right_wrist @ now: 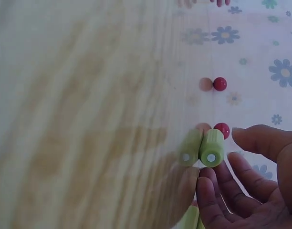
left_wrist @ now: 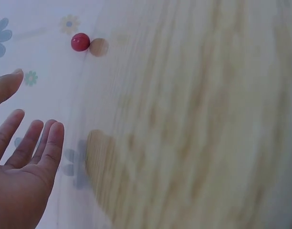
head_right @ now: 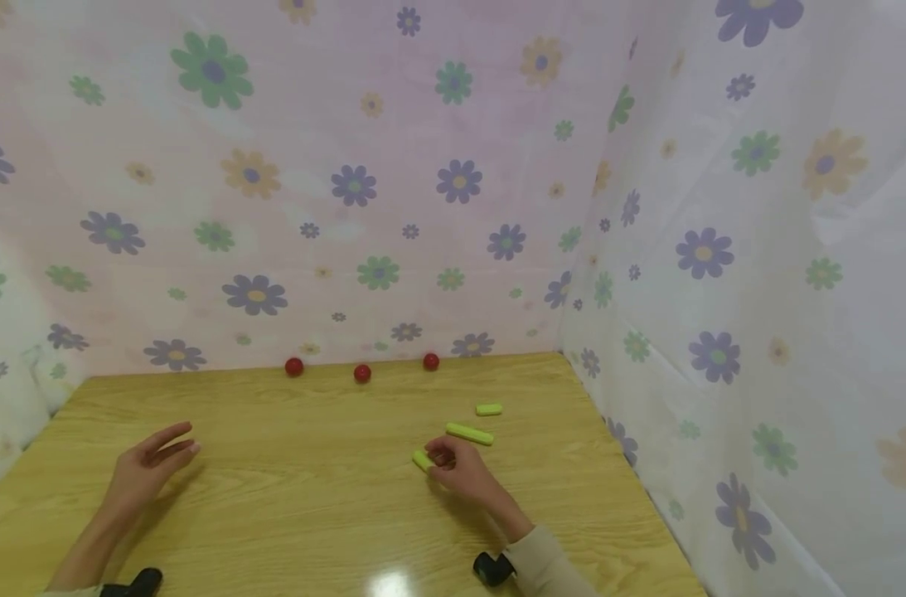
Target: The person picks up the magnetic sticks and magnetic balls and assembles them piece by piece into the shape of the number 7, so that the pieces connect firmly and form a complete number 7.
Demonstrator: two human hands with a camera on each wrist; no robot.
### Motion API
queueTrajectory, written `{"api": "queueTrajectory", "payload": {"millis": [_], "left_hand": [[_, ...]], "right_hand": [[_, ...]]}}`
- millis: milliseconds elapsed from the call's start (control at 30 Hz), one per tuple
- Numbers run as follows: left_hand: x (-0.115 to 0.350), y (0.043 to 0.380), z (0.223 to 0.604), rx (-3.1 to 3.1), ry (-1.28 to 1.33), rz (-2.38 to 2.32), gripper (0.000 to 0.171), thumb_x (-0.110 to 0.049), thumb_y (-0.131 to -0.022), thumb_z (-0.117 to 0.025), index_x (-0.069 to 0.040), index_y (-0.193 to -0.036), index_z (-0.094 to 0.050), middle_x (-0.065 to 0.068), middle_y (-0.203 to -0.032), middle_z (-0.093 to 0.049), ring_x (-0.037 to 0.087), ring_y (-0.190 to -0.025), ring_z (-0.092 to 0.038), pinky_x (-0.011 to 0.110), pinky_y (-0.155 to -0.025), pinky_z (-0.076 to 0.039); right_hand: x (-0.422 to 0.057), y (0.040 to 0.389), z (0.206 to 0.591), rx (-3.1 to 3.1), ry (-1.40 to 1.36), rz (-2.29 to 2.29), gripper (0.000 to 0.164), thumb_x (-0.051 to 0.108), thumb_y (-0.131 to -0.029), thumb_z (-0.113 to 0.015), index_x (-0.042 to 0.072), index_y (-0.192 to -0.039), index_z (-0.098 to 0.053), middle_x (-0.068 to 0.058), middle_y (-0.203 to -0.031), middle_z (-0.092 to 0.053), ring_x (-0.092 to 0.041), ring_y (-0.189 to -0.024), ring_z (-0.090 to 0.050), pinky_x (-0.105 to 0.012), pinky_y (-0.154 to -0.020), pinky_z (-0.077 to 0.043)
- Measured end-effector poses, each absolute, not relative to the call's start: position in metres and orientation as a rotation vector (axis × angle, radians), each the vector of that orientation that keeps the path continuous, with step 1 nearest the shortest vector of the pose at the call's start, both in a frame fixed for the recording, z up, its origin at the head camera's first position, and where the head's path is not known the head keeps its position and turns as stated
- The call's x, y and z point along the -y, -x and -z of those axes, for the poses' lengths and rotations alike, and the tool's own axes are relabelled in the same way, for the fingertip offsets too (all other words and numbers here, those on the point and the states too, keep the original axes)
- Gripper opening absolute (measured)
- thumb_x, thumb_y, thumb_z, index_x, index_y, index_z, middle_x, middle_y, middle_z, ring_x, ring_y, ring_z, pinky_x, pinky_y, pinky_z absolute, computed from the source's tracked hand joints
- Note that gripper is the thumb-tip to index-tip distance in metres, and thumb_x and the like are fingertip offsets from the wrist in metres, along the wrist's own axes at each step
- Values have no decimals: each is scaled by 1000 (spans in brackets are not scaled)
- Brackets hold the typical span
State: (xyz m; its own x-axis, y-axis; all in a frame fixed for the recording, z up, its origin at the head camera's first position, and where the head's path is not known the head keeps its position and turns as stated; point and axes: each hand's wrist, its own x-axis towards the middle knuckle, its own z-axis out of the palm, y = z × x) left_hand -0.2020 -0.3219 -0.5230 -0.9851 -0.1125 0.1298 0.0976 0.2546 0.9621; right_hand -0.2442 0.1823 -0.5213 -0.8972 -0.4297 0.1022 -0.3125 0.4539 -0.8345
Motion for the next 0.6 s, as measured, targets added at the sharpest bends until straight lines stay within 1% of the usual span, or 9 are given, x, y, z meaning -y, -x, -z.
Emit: {"api": "queueTrajectory", "payload": {"millis": [167,267,400,467,600], "left_hand": [[317,205,523,2321,-14,1866,52,-14,-100,-68,-2,-147,-51,-34,-116,-59,-14,-101,-61,12,-79,-54],[314,208,523,2331,14,1846,52,-15,-100,-67,-1,-147,-50,-34,-118,-57,-15,-102,-61,12,-79,-53],[309,212,521,2358,56,1776,55,-19,-101,-67,2,-148,-47,-33,-121,-56,-16,-103,-59,11,-80,-53],[308,214,521,2351,63,1776,55,-18,-101,-67,2,-148,-48,-33,-120,-56,-16,-103,-59,11,-81,-53],[304,217,524,2277,78,1856,49,-11,-99,-68,-1,-145,-53,-33,-119,-59,-13,-102,-62,11,-80,-53]], "right_hand": [[-182,245,520,-2562,716,1410,28,5,-96,-69,-5,-122,-64,-18,-112,-68,-19,-98,-63,-27,-83,-54],[-182,246,519,-2551,757,1404,27,3,-95,-69,-7,-120,-65,-18,-110,-68,-19,-96,-64,-25,-80,-54],[-180,249,518,-2531,764,1385,22,2,-94,-69,-3,-116,-68,-15,-109,-69,-22,-97,-66,-24,-80,-53],[-179,249,517,-2533,758,1357,20,2,-95,-69,-1,-114,-70,-13,-110,-70,-22,-97,-66,-24,-79,-53],[-177,250,517,-2557,761,1305,19,3,-94,-69,2,-113,-71,-11,-109,-70,-19,-93,-63,-24,-77,-51]]}}
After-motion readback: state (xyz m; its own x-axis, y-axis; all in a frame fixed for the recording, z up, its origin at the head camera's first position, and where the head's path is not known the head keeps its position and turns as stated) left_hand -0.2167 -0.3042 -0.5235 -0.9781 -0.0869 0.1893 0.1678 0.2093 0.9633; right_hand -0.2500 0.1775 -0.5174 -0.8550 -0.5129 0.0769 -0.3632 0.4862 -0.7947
